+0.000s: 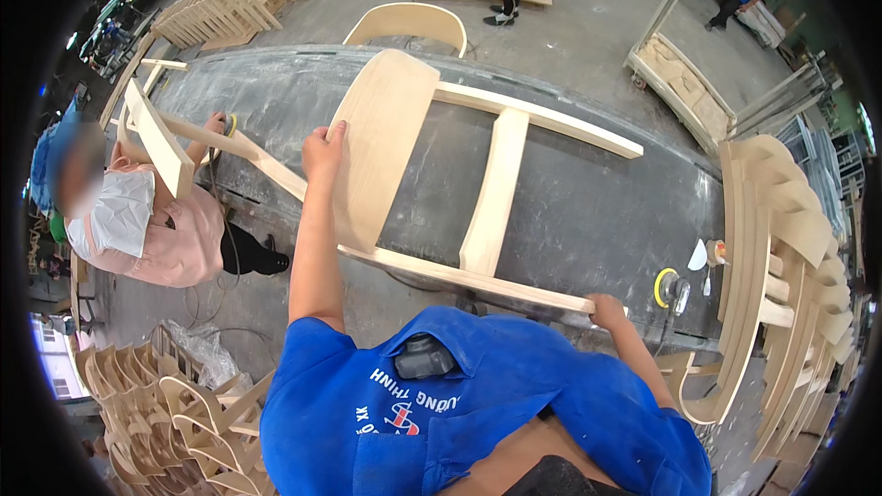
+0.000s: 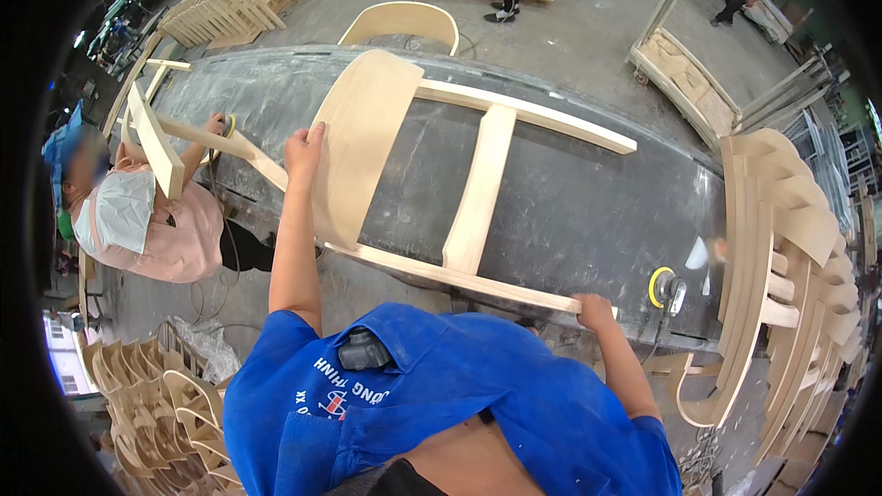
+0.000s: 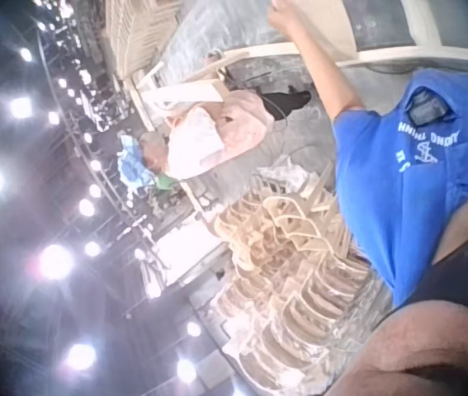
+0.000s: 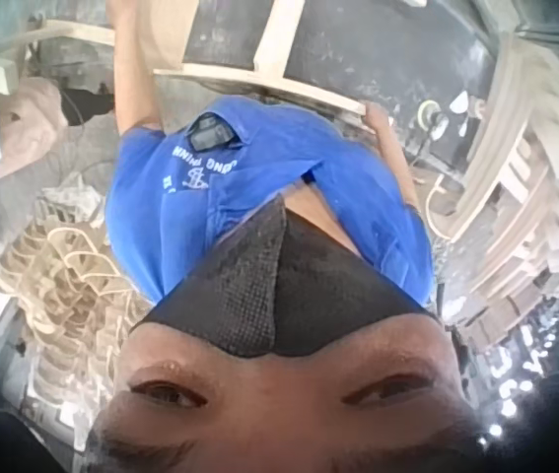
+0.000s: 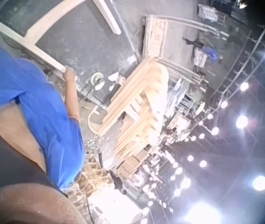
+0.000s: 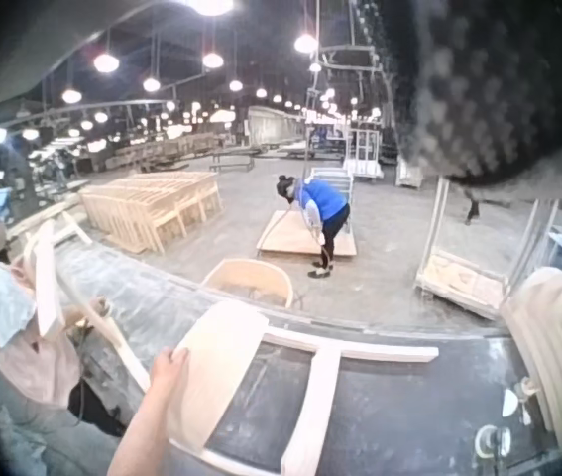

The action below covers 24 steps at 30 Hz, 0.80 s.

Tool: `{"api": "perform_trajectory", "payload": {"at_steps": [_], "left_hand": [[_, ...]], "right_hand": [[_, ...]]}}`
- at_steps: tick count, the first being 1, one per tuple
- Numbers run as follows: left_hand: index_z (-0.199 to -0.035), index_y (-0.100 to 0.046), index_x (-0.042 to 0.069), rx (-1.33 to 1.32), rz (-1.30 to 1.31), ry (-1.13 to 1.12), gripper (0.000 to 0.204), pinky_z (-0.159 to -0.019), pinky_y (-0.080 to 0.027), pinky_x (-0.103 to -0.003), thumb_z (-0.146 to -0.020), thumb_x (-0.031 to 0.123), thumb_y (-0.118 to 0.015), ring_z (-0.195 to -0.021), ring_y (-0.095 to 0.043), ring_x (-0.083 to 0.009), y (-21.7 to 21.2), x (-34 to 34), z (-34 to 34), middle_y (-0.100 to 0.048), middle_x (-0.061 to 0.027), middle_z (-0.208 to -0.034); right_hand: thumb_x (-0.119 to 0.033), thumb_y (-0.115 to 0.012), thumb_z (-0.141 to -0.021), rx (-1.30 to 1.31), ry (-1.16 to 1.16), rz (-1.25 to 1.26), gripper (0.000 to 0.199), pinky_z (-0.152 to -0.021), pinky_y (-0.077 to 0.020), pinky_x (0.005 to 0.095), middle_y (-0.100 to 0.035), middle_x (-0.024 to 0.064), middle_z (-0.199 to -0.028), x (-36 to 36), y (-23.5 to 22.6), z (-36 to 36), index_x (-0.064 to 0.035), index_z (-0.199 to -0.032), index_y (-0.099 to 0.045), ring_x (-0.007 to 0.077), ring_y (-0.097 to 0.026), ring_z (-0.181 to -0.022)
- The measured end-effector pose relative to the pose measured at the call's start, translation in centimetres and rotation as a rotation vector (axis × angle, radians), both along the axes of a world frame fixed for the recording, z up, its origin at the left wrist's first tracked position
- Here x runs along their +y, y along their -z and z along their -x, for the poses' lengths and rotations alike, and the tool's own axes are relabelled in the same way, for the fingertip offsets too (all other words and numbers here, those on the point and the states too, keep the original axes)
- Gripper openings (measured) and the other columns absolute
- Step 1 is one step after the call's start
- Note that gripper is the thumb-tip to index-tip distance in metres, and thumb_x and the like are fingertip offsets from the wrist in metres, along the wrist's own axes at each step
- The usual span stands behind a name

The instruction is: The person uses a handheld orbital sander to smooth the surfaces of unfinished wooden chair frames. They rotate and reposition each chair to sand multiple edges and surfaces, then place the sanded chairs aside.

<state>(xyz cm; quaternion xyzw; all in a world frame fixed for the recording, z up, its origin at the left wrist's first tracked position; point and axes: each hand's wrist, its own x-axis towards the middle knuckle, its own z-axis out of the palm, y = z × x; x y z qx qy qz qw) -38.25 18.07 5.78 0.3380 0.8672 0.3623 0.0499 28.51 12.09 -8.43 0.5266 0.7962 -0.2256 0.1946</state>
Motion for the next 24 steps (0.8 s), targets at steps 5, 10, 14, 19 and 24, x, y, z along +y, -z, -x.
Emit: {"api": "perform_trajectory", "payload": {"at_steps": [5, 10, 14, 19, 24], "left_hand": [[-0.111, -0.065, -0.006, -0.044, 0.024, 0.087, 0.058, -0.085, -0.051, -0.043, -0.083, 0.044, -0.068, -0.1, -0.066, -0.0374, 0.2, 2.8, 2.4, -0.068, -0.0259, -0.104], [-0.11, -0.065, -0.008, -0.003, -0.013, 0.131, 0.053, -0.084, -0.05, -0.041, -0.083, 0.037, -0.069, -0.097, -0.067, -0.0366, 1.3, 4.1, 3.8, -0.069, -0.0259, -0.101], [-0.109, -0.065, -0.007, 0.067, -0.033, 0.1, 0.051, -0.081, -0.05, -0.041, -0.084, 0.036, -0.069, -0.091, -0.068, -0.0345, 2.3, 4.0, 4.4, -0.07, -0.0236, -0.099], [-0.116, -0.062, -0.006, -0.048, 0.018, 0.11, 0.053, -0.088, -0.049, -0.042, -0.085, 0.036, -0.068, -0.103, -0.064, -0.0377, 3.3, 2.9, 3.8, -0.067, -0.0249, -0.108], [-0.12, -0.06, 0.001, -0.024, -0.052, -0.011, 0.054, -0.092, -0.048, -0.046, -0.085, 0.04, -0.067, -0.11, -0.06, -0.0412, 2.6, 2.2, 1.6, -0.064, -0.0249, -0.116]], "right_hand": [[-0.013, -0.066, -0.073, -0.003, -0.04, 0.024, 0.039, -0.087, -0.0518, 0.0454, -0.07, 0.0116, -0.105, 6.8, 0.1, 1.6, -0.0229, -0.111, -0.068, 0.0339, -0.065, -0.101], [-0.012, -0.066, -0.075, -0.018, -0.072, 0.124, 0.039, -0.091, -0.051, 0.0452, -0.066, 0.012, -0.114, 7.4, 1.4, 1.8, -0.0241, -0.112, -0.067, 0.0319, -0.062, -0.109], [-0.009, -0.071, -0.072, 0.029, -0.078, -0.003, 0.042, -0.092, -0.0507, 0.0456, -0.056, 0.0093, -0.117, 5.5, 2.7, 3.3, -0.0237, -0.112, -0.067, 0.0372, -0.059, -0.106], [-0.007, -0.073, -0.068, 0.046, 0.016, -0.153, 0.04, -0.089, -0.0497, 0.0458, -0.057, 0.0121, -0.109, 3.5, 3.4, 3.9, -0.0181, -0.106, -0.067, 0.0353, -0.055, -0.105], [-0.008, -0.075, -0.065, 0.138, -0.051, -0.276, 0.035, -0.086, -0.0472, 0.0456, -0.059, 0.014, -0.099, 3.1, 4.1, 3.3, -0.0086, -0.098, -0.064, 0.0371, -0.055, -0.099]]}}
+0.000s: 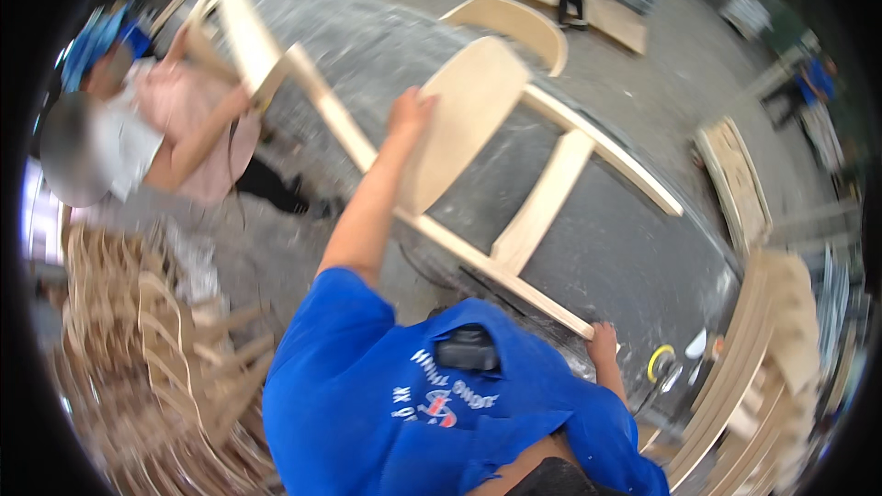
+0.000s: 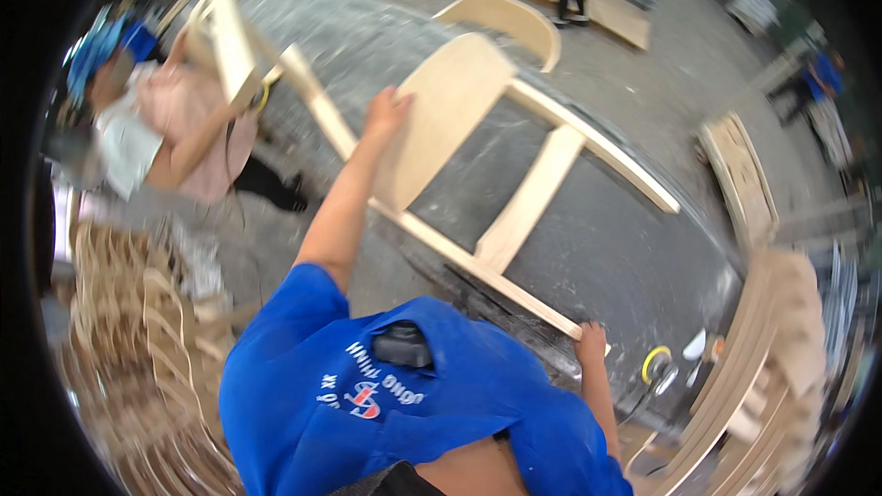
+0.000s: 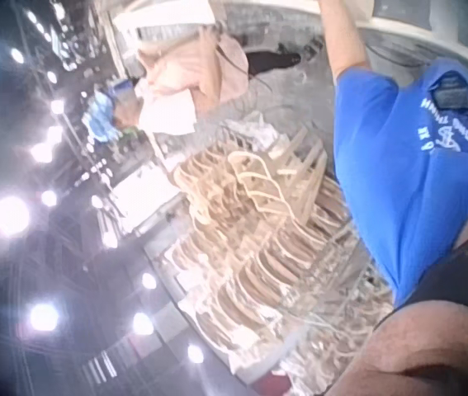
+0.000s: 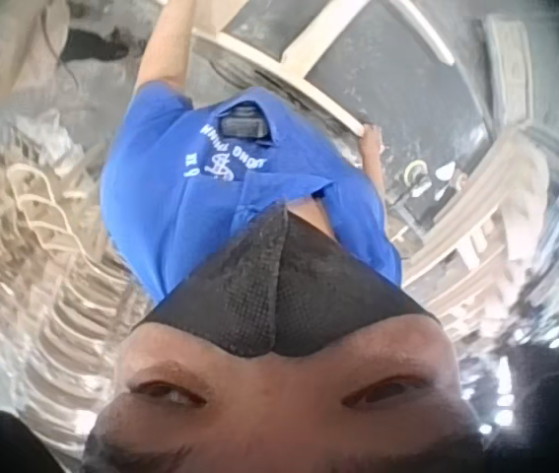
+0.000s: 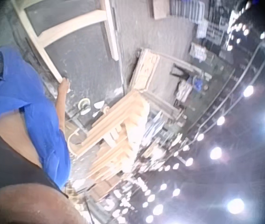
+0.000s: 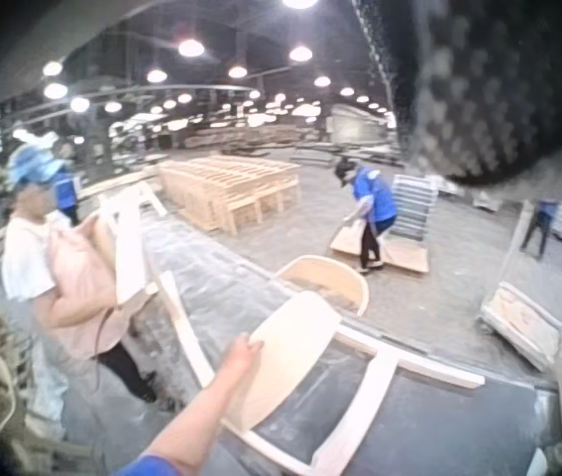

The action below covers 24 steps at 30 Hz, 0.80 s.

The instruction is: The person uses a handheld orbital sander to smooth the surfaces of unfinished wooden chair frames. They rotate and reposition each chair to sand multiple edges and surfaces, then place the sanded chairs aside.

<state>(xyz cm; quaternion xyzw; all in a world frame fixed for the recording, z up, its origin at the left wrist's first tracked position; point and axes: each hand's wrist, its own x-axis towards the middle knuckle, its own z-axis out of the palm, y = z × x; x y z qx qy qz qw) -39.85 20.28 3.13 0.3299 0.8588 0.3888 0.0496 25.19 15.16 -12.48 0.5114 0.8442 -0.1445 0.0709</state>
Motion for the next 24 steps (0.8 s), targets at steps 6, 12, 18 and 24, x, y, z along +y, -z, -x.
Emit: {"api": "perform_trajectory", "payload": {"at_steps": [6, 12, 18, 24], "left_hand": [[-0.135, -0.046, 0.008, 0.264, -0.035, -0.113, 0.066, -0.099, -0.04, -0.048, -0.078, 0.029, -0.073, -0.12, -0.05, -0.0364, -0.9, -2.0, -5.1, -0.055, -0.0181, -0.126], [-0.131, -0.05, 0.007, 0.363, -0.253, -0.244, 0.061, -0.096, -0.042, -0.046, -0.08, 0.032, -0.072, -0.113, -0.054, -0.0351, 1.9, -6.2, -6.8, -0.058, -0.0177, -0.121], [-0.115, -0.061, -0.003, -0.228, -0.212, -0.129, 0.052, -0.082, -0.05, -0.045, -0.086, 0.039, -0.066, -0.094, -0.064, -0.0428, 3.1, -7.4, -3.0, -0.067, -0.0265, -0.099], [-0.11, -0.062, -0.004, -0.122, -0.257, -0.175, 0.052, -0.086, -0.049, -0.045, -0.087, 0.043, -0.064, -0.102, -0.062, -0.0416, 1.8, -5.6, -1.1, -0.066, -0.0265, -0.106]], "right_hand": [[-0.012, -0.077, -0.068, 0.024, 0.046, 0.064, 0.041, -0.091, -0.0455, 0.0439, -0.06, 0.0141, -0.104, 0.1, -0.4, -1.8, -0.0109, -0.107, -0.063, 0.0384, -0.055, -0.103], [-0.027, -0.085, -0.064, -0.238, 0.358, -0.024, 0.06, -0.097, -0.0451, 0.0438, -0.061, 0.0176, -0.11, 0.0, -1.2, -5.9, -0.0103, -0.117, -0.061, 0.0388, -0.053, -0.113], [-0.041, -0.086, -0.06, -0.227, 0.387, 0.18, 0.07, -0.087, -0.0515, 0.0477, -0.066, 0.0248, -0.107, 1.4, 1.9, -7.5, 0.0032, -0.108, -0.061, 0.0407, -0.063, -0.103], [-0.036, -0.088, -0.058, -0.16, 0.431, 0.188, 0.057, -0.08, -0.0526, 0.0459, -0.068, 0.0267, -0.096, -0.1, 0.6, -4.3, 0.0051, -0.091, -0.066, 0.0386, -0.067, -0.095]]}}
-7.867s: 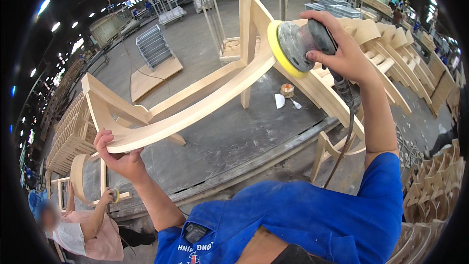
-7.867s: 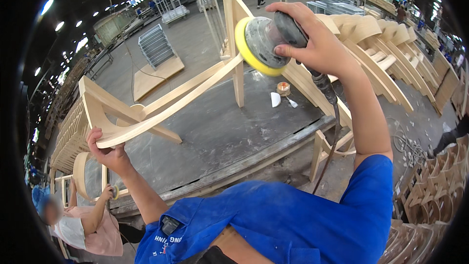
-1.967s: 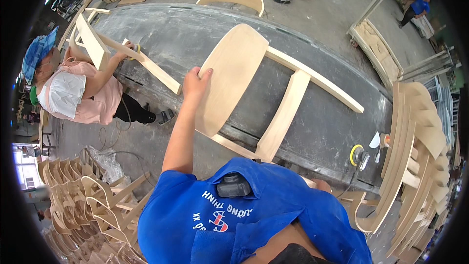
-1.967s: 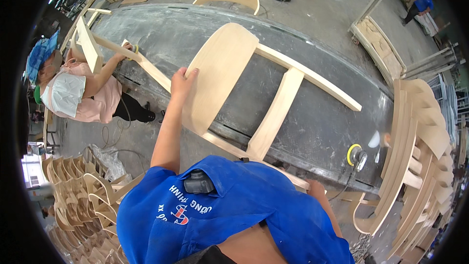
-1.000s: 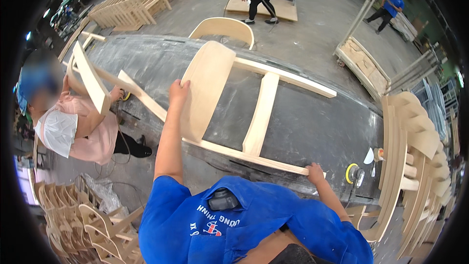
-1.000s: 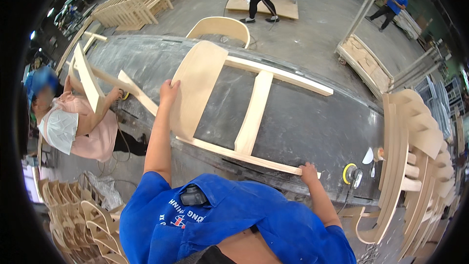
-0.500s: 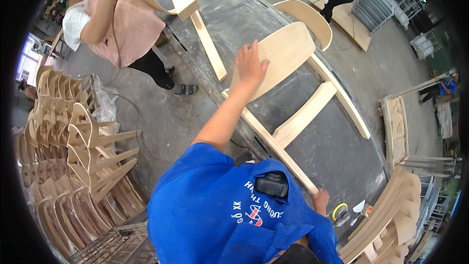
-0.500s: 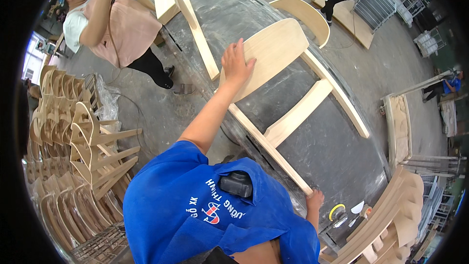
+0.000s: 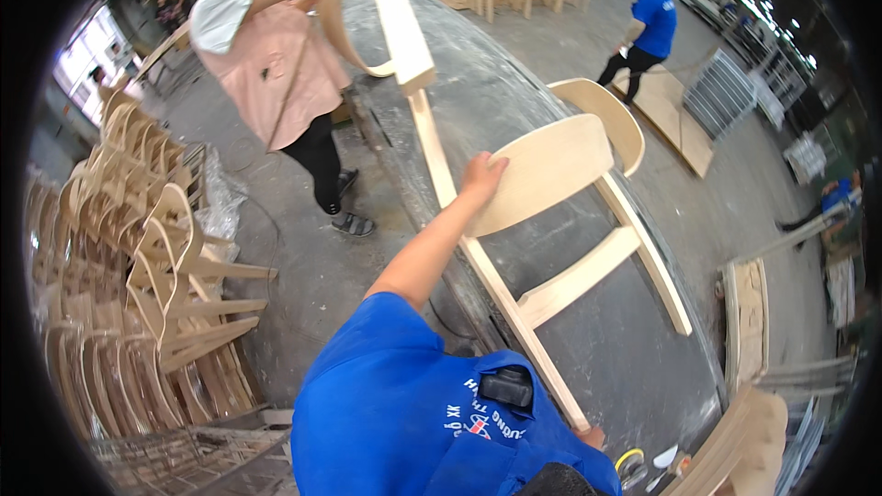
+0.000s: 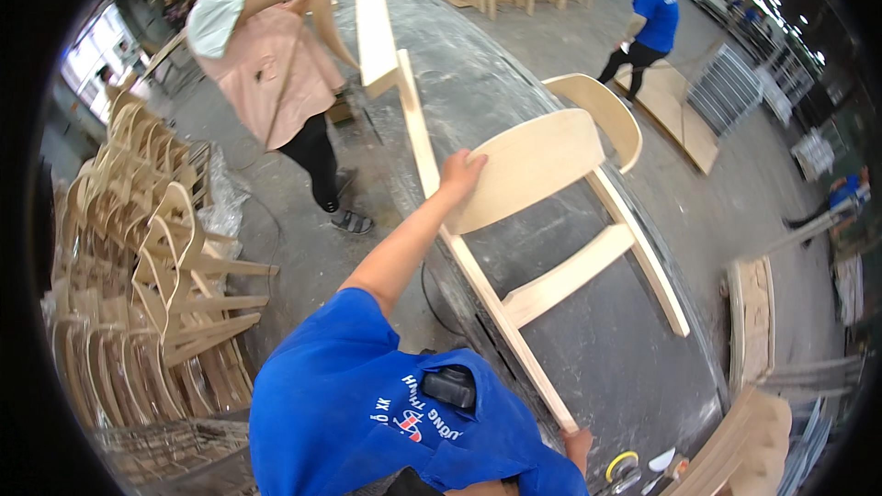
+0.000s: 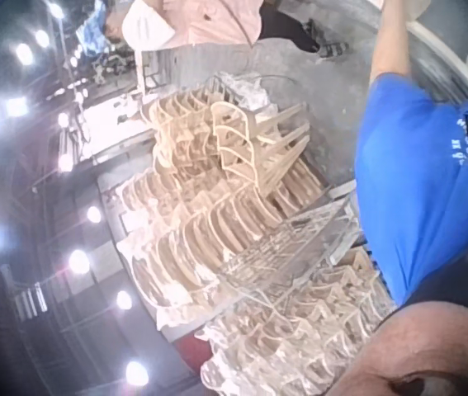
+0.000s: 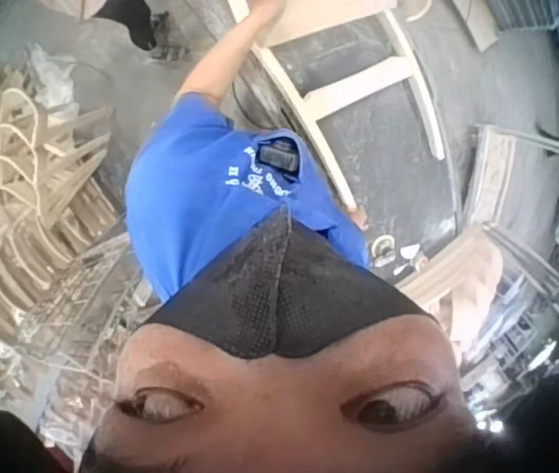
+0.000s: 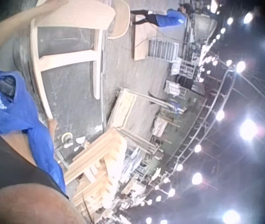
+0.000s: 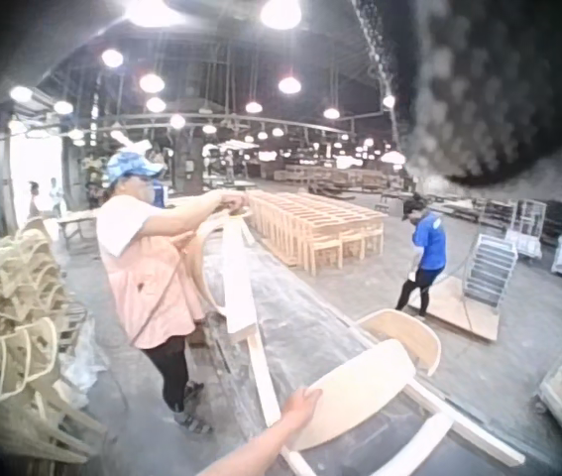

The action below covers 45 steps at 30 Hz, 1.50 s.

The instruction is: The person uses a handheld orbital sander to smooth the surfaces of unfinished wooden chair frames. They rotate and reposition each chair to sand multiple edges and surfaces, then place the sanded chairs aside.

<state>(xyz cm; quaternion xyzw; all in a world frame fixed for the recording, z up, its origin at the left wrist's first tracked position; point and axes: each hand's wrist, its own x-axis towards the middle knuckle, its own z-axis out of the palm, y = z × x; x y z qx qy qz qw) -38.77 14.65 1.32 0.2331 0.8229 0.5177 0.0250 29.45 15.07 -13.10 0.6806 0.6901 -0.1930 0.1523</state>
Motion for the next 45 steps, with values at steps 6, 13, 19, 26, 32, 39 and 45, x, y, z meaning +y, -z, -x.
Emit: {"api": "perform_trajectory", "payload": {"at_steps": [6, 13, 19, 26, 32, 39, 45], "left_hand": [[-0.113, -0.06, -0.003, -0.075, 0.12, 0.038, 0.051, -0.088, -0.049, -0.045, -0.088, 0.041, -0.064, -0.103, -0.062, -0.0403, 0.0, 0.0, 1.0, -0.066, -0.0262, -0.105], [-0.131, -0.045, 0.003, -0.068, 0.079, -0.006, 0.058, -0.099, -0.043, -0.044, -0.085, 0.029, -0.07, -0.12, -0.052, -0.0373, 1.8, -1.0, -1.3, -0.055, -0.0208, -0.128], [-0.142, -0.035, 0.006, -0.027, 0.116, -0.039, 0.072, -0.102, -0.041, -0.045, -0.081, 0.022, -0.071, -0.121, -0.048, -0.0386, 3.1, -3.3, -3.2, -0.048, -0.0227, -0.129], [-0.124, -0.055, 0.001, 0.248, 0.02, -0.133, 0.045, -0.094, -0.046, -0.039, -0.084, 0.015, -0.068, -0.11, -0.056, -0.0326, 4.5, -7.2, -10.5, -0.057, -0.0198, -0.116], [-0.084, -0.066, 0.0, -0.214, -0.209, 0.185, 0.017, -0.06, -0.048, -0.026, -0.091, 0.014, -0.06, -0.057, -0.056, -0.0105, 0.6, -10.1, -21.3, -0.062, -0.004, -0.063], [-0.086, -0.059, 0.002, -0.129, -0.613, 0.721, 0.043, -0.067, -0.046, -0.027, -0.101, 0.04, -0.049, -0.072, -0.057, -0.0115, -14.3, -9.4, -34.5, -0.057, -0.004, -0.076], [-0.087, -0.053, 0.009, 0.154, -1.126, 1.164, 0.055, -0.091, -0.047, -0.048, -0.089, 0.063, -0.054, -0.096, -0.064, -0.0348, -28.1, -12.9, -46.8, -0.056, -0.0144, -0.106]], "right_hand": [[-0.032, -0.089, -0.056, 0.104, -0.054, -0.017, 0.054, -0.072, -0.052, 0.0465, -0.068, 0.0262, -0.084, -0.1, -0.3, 1.4, 0.0072, -0.085, -0.066, 0.0425, -0.067, -0.084], [-0.029, -0.087, -0.056, 0.122, -0.139, -0.148, 0.049, -0.072, -0.0515, 0.0476, -0.067, 0.027, -0.079, -0.5, 1.3, -0.2, 0.0076, -0.081, -0.066, 0.0449, -0.066, -0.081], [-0.025, -0.084, -0.057, 0.245, 0.036, 0.052, 0.046, -0.07, -0.0513, 0.0475, -0.067, 0.0269, -0.079, 0.0, 2.4, -0.9, 0.0091, -0.083, -0.066, 0.0437, -0.067, -0.08], [-0.025, -0.085, -0.057, 0.283, -0.153, -0.081, 0.051, -0.07, -0.0519, 0.0459, -0.068, 0.0237, -0.081, 0.7, 3.9, -2.0, 0.0112, -0.087, -0.064, 0.0399, -0.067, -0.077], [-0.025, -0.083, -0.066, 0.5, -0.076, 0.211, 0.048, -0.064, -0.0531, 0.0375, -0.068, 0.0182, -0.083, -0.5, 1.5, -4.0, 0.0076, -0.095, -0.065, 0.0257, -0.067, -0.073], [-0.024, -0.08, -0.074, 0.6, -0.25, 0.26, 0.038, -0.069, -0.0535, 0.0337, -0.07, 0.0128, -0.08, -1.3, 3.1, -12.7, 0.0018, -0.098, -0.067, 0.021, -0.067, -0.074], [-0.024, -0.073, -0.081, 0.633, -0.337, 0.256, 0.03, -0.071, -0.0529, 0.0357, -0.071, 0.0163, -0.085, -0.8, 10.8, -23.1, 0.0003, -0.097, -0.067, 0.0253, -0.069, -0.079]]}}
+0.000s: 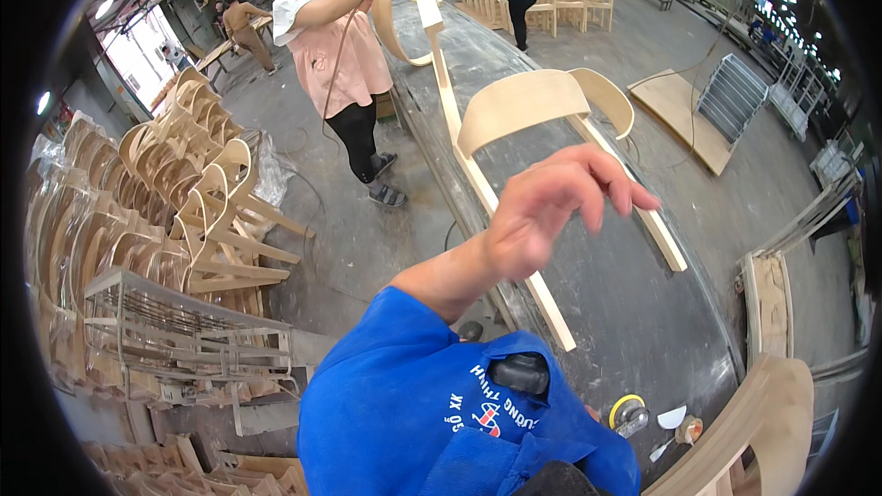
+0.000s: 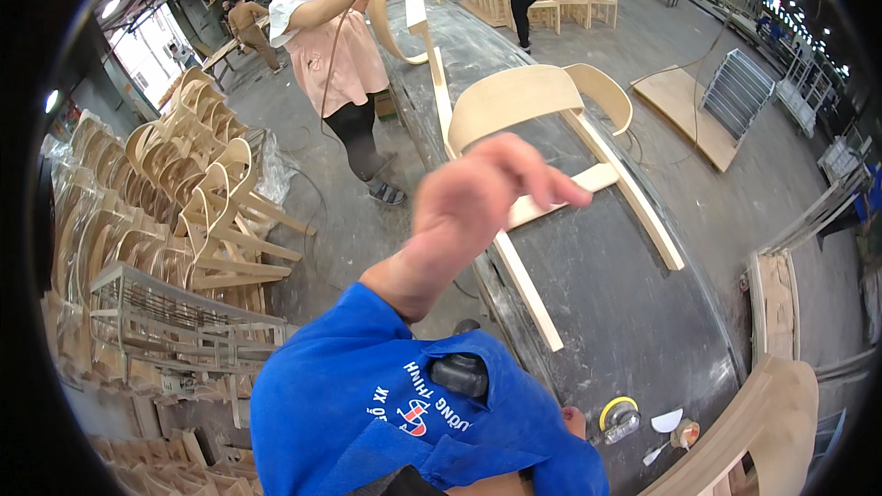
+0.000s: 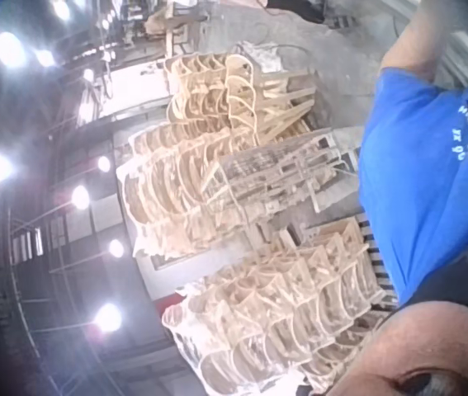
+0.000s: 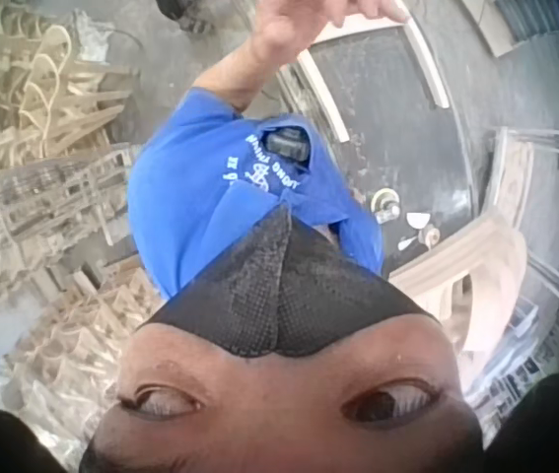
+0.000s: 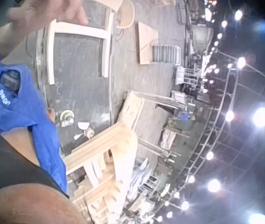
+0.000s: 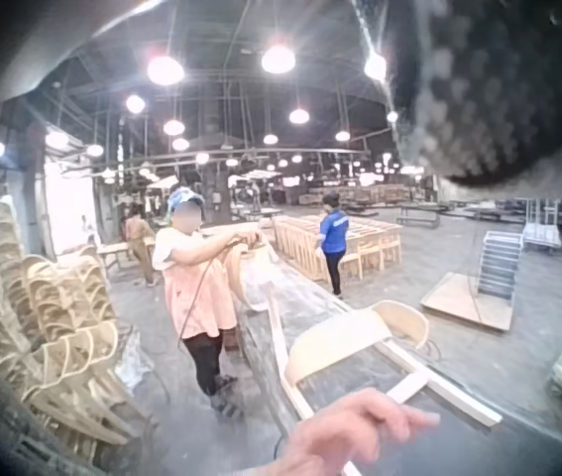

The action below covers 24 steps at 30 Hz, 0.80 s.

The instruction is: The person uses a handheld orbital sander to smooth the surfaces of unfinished wooden chair frames. They rotate and reposition each chair to sand multiple edges and surfaces, then place the sanded chairs aside.

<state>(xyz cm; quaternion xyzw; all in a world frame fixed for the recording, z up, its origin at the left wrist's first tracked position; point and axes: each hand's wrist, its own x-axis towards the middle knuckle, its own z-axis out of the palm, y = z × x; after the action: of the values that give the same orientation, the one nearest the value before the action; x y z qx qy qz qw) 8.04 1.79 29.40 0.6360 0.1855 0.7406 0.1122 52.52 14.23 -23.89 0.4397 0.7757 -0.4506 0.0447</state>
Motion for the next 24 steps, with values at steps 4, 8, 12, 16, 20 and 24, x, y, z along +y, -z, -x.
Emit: {"api": "perform_trajectory", "payload": {"at_steps": [4, 8, 12, 16, 20, 24], "left_hand": [[-0.08, -0.051, 0.012, 0.089, -0.383, 0.321, 0.035, -0.087, -0.049, -0.042, -0.092, 0.043, -0.063, -0.089, -0.067, -0.0311, -4.9, -3.2, -4.2, -0.066, -0.0116, -0.095], [-0.078, -0.052, 0.01, 0.007, -0.445, 0.707, 0.018, -0.077, -0.046, -0.031, -0.085, 0.008, -0.068, -0.078, -0.061, -0.0202, -7.1, -3.1, -7.5, -0.069, -0.0098, -0.086], [-0.071, -0.053, 0.011, 0.094, -0.124, 0.936, 0.023, -0.089, -0.047, -0.03, -0.093, 0.014, -0.059, -0.097, -0.066, -0.0183, -8.8, -1.8, -8.0, -0.073, -0.0075, -0.091], [-0.069, -0.054, 0.011, 0.168, -0.09, 1.15, 0.025, -0.093, -0.049, -0.032, -0.094, 0.01, -0.055, -0.098, -0.07, -0.0152, -8.5, -0.5, -6.9, -0.071, -0.0043, -0.082], [-0.069, -0.054, 0.011, 0.017, -0.176, 1.307, 0.025, -0.096, -0.048, -0.034, -0.092, 0.0, -0.056, -0.099, -0.07, -0.0155, -7.4, 0.5, -6.1, -0.064, 0.0005, -0.073], [-0.075, -0.059, 0.01, 0.042, -0.066, 1.552, 0.02, -0.1, -0.046, -0.034, -0.089, -0.004, -0.057, -0.104, -0.068, -0.0161, -8.0, 2.0, -5.2, -0.065, -0.0014, -0.085]], "right_hand": [[-0.027, -0.069, -0.083, 0.11, -0.092, -0.104, 0.03, -0.071, -0.052, 0.0396, -0.07, 0.0212, -0.087, -0.8, 2.4, -0.6, 0.0009, -0.096, -0.066, 0.0316, -0.069, -0.082], [-0.034, -0.072, -0.08, 0.135, 0.007, -0.01, 0.035, -0.07, -0.0517, 0.0416, -0.07, 0.0195, -0.086, -2.8, -4.5, 1.3, -0.0011, -0.09, -0.068, 0.0349, -0.068, -0.081], [-0.039, -0.075, -0.075, 0.044, 0.176, 0.0, 0.038, -0.073, -0.0526, 0.0413, -0.07, 0.0147, -0.087, -5.1, -10.5, 3.5, -0.0065, -0.094, -0.07, 0.0309, -0.068, -0.083], [-0.038, -0.075, -0.075, -0.055, 0.323, -0.021, 0.038, -0.077, -0.0525, 0.0409, -0.07, 0.0142, -0.089, -8.2, -12.5, 3.6, -0.0067, -0.096, -0.07, 0.0303, -0.067, -0.086], [-0.036, -0.075, -0.075, -0.064, 0.466, -0.03, 0.038, -0.079, -0.0522, 0.0402, -0.07, 0.0148, -0.091, -12.1, -13.3, 3.6, -0.0056, -0.096, -0.069, 0.0302, -0.067, -0.088], [-0.034, -0.075, -0.076, -0.037, 0.6, -0.033, 0.036, -0.077, -0.0522, 0.0386, -0.07, 0.0135, -0.089, -15.6, -14.4, 3.3, -0.0052, -0.097, -0.068, 0.0292, -0.067, -0.085]]}}
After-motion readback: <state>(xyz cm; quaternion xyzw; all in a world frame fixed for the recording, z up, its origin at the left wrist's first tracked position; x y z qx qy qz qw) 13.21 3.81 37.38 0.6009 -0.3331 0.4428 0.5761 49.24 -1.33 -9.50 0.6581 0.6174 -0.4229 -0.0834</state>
